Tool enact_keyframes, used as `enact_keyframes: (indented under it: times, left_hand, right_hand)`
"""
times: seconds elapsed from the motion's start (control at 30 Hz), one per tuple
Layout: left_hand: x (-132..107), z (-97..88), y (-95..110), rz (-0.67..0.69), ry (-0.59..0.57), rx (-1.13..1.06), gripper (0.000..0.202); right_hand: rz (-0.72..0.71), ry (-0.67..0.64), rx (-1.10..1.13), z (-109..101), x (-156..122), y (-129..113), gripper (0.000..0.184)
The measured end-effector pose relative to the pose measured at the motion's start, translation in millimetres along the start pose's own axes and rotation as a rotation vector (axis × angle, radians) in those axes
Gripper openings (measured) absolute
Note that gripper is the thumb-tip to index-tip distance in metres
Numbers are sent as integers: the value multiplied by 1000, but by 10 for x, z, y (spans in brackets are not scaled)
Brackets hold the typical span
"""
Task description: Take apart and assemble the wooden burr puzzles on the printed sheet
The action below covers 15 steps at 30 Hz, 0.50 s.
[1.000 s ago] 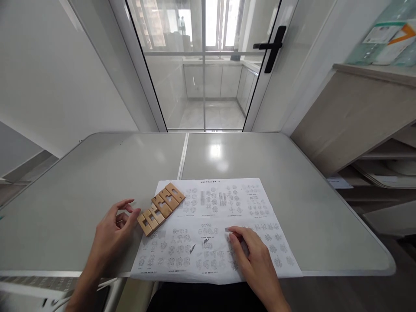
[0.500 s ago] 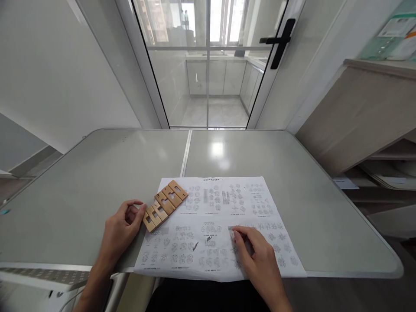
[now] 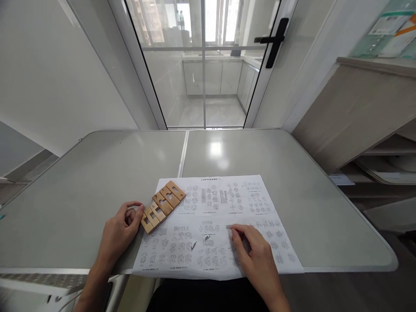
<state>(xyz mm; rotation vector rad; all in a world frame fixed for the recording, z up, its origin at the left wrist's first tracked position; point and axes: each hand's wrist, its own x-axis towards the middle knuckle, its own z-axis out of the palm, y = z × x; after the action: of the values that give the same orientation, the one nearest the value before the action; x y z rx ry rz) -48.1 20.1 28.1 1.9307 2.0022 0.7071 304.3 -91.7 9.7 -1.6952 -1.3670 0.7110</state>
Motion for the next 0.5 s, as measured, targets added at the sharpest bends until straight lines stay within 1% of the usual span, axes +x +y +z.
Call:
enact_keyframes:
  times: [0.23, 0.5]
  left_hand:
    - [2, 10, -26, -9, -34, -5, 43]
    - [4, 4, -16, -8, -32, -11, 44]
  right_hand:
    - [-34, -13, -30, 1, 11, 43, 41]
    - [-57, -40, -57, -4, 17, 81, 38]
